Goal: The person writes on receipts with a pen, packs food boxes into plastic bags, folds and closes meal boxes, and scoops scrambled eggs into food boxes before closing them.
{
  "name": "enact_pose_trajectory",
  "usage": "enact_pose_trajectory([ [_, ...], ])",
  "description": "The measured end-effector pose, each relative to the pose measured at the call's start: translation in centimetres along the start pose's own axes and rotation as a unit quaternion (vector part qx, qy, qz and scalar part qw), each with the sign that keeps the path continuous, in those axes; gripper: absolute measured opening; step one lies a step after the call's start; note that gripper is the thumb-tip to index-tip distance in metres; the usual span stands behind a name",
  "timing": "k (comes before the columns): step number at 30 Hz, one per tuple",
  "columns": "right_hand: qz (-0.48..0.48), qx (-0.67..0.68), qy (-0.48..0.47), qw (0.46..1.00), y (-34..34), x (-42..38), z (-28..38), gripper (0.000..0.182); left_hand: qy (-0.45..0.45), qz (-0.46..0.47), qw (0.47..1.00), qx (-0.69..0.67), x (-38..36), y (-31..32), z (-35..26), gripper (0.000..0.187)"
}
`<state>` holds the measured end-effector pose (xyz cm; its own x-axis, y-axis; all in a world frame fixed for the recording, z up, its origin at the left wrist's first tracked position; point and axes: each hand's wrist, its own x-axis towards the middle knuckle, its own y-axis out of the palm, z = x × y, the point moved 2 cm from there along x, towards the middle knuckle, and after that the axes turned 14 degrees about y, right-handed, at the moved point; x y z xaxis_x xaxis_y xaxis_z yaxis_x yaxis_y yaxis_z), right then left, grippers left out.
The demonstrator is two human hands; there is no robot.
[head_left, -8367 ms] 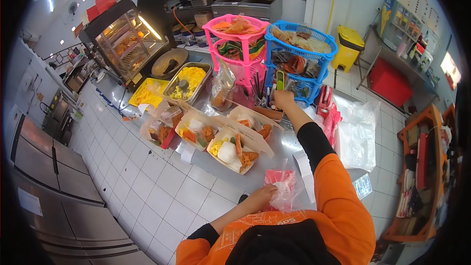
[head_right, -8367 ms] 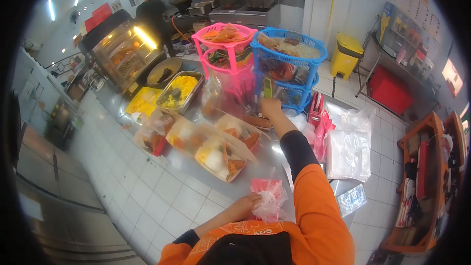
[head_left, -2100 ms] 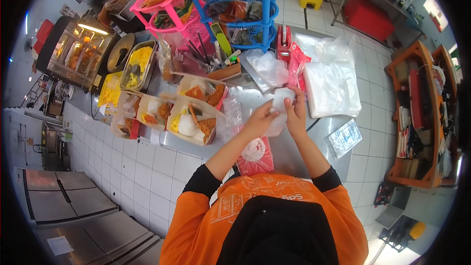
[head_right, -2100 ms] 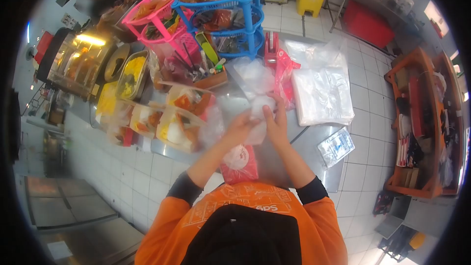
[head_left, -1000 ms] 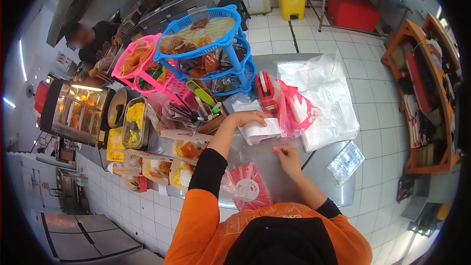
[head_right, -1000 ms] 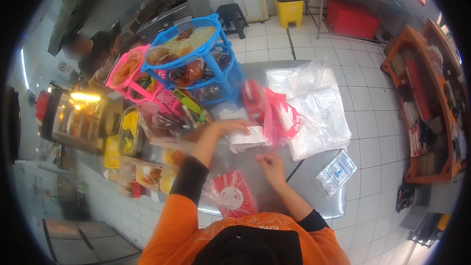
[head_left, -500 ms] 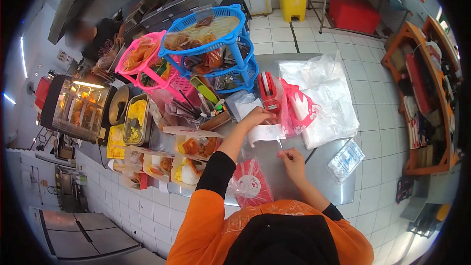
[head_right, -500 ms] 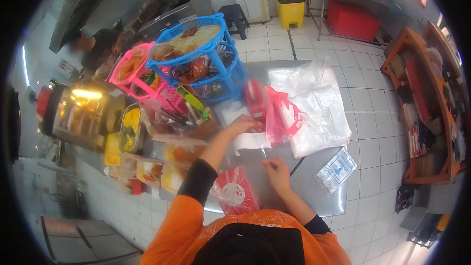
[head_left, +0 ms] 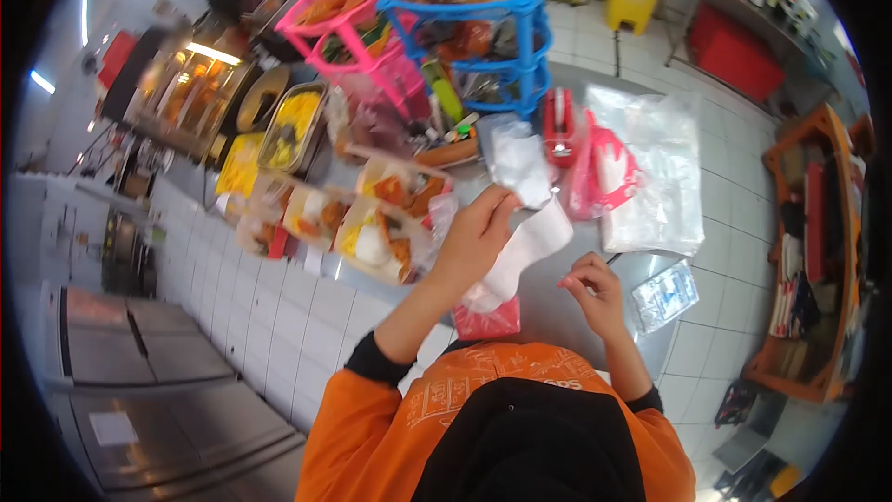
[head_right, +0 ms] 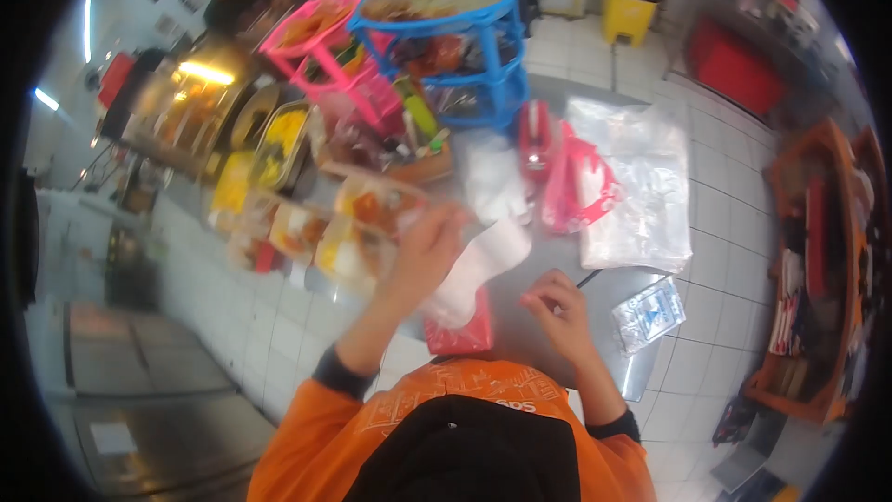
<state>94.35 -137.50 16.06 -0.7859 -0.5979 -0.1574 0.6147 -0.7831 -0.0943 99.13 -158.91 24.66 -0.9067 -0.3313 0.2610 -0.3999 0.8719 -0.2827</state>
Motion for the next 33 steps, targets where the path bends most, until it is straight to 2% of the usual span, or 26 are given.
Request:
enact_pose_trajectory([
  [2, 0.127, -0.056, 0.0, 0.99, -0.1, -0.8, 1.3, 0.004, -0.074, -0.091, 0.993, 0.011, -6.9, -1.8, 0.7, 0.017],
  [3, 0.196, -0.135, 0.025, 0.971, 0.3, -0.6, 1.6, 0.004, -0.128, -0.132, 0.983, -0.01, -10.6, -1.7, 1.3, 0.018],
  [6, 0.25, -0.279, 0.089, 0.923, 2.5, -0.1, -3.5, 0.014, -0.254, -0.198, 0.947, -0.004, -20.1, -0.8, 6.7, 0.02],
  [7, 0.272, -0.281, 0.113, 0.913, 3.0, 0.1, -5.4, 0.014, -0.284, -0.211, 0.935, 0.008, -22.7, -0.1, 9.0, 0.021],
  [9, 0.312, -0.286, 0.147, 0.894, 4.2, 1.2, -9.0, 0.015, -0.195, -0.209, 0.947, 0.15, -25.1, 1.5, 13.2, 0.025],
  [10, 0.326, -0.237, 0.159, 0.901, 4.6, 1.6, -10.5, 0.018, -0.148, -0.202, 0.943, 0.221, -25.8, 2.0, 14.0, 0.027],
  [12, 0.344, -0.14, 0.182, 0.91, 4.5, 2.0, -12.5, 0.022, -0.237, -0.229, 0.944, 0.011, -25.6, 2.2, 14.8, 0.028],
  [13, 0.333, -0.196, 0.174, 0.906, 4.4, 2.1, -12.0, 0.023, -0.274, -0.239, 0.927, -0.095, -25.3, 2.0, 15.0, 0.028],
  [14, 0.322, -0.252, 0.163, 0.898, 4.3, 2.3, -11.4, 0.023, -0.288, -0.208, 0.929, -0.102, -25.0, 1.7, 14.7, 0.022],
  [15, 0.31, -0.307, 0.148, 0.887, 4.3, 2.2, -10.9, 0.025, -0.269, -0.202, 0.939, -0.067, -25.3, 1.9, 15.4, 0.018],
  [18, 0.135, -0.477, 0.019, 0.868, 4.3, 1.3, -11.1, 0.033, -0.201, -0.179, 0.959, 0.083, -25.7, 1.3, 15.8, 0.016],
  [19, 0.129, -0.444, 0.028, 0.887, 4.1, 0.9, -11.0, 0.034, -0.178, -0.17, 0.959, 0.141, -25.7, 1.1, 15.7, 0.02],
  [21, 0.124, -0.37, 0.041, 0.92, 4.5, 0.4, -10.6, 0.038, -0.194, -0.233, 0.953, -0.025, -25.0, 2.3, 16.0, 0.029],
  [22, 0.098, -0.283, 0.035, 0.953, 5.0, 0.7, -11.4, 0.044, -0.199, -0.266, 0.937, -0.106, -24.3, 3.1, 15.9, 0.034],
  [23, 0.075, -0.192, 0.032, 0.978, 5.5, 1.0, -13.0, 0.05, -0.195, -0.261, 0.935, -0.141, -23.5, 3.9, 15.8, 0.037],
  [24, 0.149, -0.086, 0.12, 0.978, 5.3, 1.2, -11.7, 0.057, -0.192, -0.254, 0.932, -0.175, -22.3, 4.5, 15.4, 0.041],
  [25, 0.2, 0.015, 0.215, 0.956, 5.1, 1.3, -10.2, 0.065, -0.114, -0.251, 0.943, -0.186, -20.4, 4.8, 15.3, 0.041],
  [26, 0.155, 0.11, 0.225, 0.956, 4.5, 2.3, -11.3, 0.064, -0.035, -0.246, 0.948, -0.197, -18.4, 4.6, 15.2, 0.04],
  [27, 0.106, 0.202, 0.236, 0.944, 3.8, 3.2, -12.5, 0.062, -0.048, -0.209, 0.959, -0.185, -16.1, 3.7, 14.6, 0.04],
  [28, 0.095, 0.196, 0.145, 0.965, 2.7, 4.3, -11.3, 0.062, -0.061, -0.171, 0.968, -0.175, -14.4, 3.0, 14.0, 0.04],
  [29, 0.011, 0.195, 0.113, 0.974, 1.3, 4.8, -10.6, 0.058, -0.05, -0.167, 0.984, -0.041, -14.1, 2.6, 14.3, 0.04],
  [31, -0.06, 0.07, 0.105, 0.99, -1.6, 5.0, -7.0, 0.049, -0.021, -0.154, 0.961, 0.229, -13.2, 1.4, 14.8, 0.04],
  [32, -0.121, -0.138, 0.009, 0.983, -3.1, 4.7, -7.3, 0.04, 0.045, -0.206, 0.955, 0.21, -13.3, 0.1, 13.4, 0.042],
  [33, -0.146, -0.199, -0.065, 0.967, -4.3, 3.9, -7.9, 0.035, 0.116, -0.252, 0.942, 0.191, -14.1, -1.9, 11.6, 0.044],
])
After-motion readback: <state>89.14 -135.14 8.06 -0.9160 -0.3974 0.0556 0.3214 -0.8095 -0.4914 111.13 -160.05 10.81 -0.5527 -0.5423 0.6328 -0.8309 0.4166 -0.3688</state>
